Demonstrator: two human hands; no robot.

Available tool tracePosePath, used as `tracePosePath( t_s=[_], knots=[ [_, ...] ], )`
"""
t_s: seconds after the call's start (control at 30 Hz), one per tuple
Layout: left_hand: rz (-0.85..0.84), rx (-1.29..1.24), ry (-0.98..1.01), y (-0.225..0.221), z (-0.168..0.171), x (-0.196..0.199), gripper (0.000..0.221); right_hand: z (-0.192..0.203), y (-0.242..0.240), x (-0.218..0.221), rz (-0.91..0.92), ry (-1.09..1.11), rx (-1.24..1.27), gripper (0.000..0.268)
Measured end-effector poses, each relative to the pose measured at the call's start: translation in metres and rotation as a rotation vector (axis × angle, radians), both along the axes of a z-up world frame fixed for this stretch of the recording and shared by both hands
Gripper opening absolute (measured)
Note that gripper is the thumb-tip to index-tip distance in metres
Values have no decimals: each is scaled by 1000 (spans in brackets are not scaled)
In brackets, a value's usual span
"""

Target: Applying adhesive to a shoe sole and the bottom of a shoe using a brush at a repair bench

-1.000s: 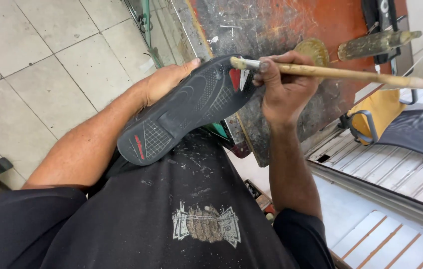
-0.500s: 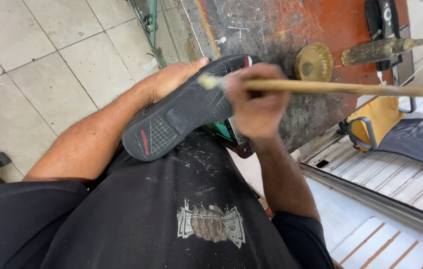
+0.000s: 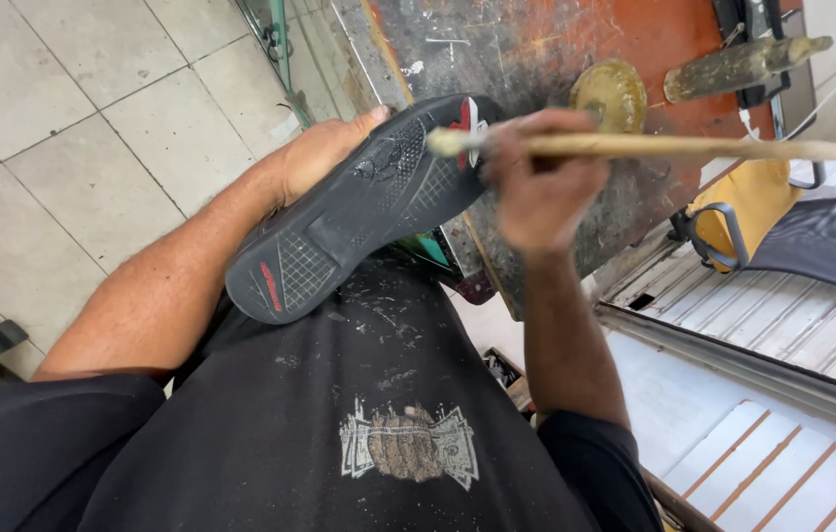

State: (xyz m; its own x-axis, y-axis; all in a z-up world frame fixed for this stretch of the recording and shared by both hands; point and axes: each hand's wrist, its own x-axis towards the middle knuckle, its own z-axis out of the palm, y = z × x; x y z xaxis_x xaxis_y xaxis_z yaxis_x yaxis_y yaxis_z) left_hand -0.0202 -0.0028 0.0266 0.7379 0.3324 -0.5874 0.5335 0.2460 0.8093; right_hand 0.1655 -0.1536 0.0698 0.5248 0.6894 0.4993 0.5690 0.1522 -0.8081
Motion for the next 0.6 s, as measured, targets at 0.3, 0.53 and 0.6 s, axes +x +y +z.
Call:
tracePosePath(
  t_s=[0.3,0.53,0.6],
  knots=[
    [-96,109,83,4,-18,6,94,18,6,-28,646,224,27,23],
    [-177,185,70,8,-25,9,97,9,-3,17,223,-92,159,11],
    [-146,84,8,8,-33,8,91,6,-14,-5,487,108,69,27]
  ],
)
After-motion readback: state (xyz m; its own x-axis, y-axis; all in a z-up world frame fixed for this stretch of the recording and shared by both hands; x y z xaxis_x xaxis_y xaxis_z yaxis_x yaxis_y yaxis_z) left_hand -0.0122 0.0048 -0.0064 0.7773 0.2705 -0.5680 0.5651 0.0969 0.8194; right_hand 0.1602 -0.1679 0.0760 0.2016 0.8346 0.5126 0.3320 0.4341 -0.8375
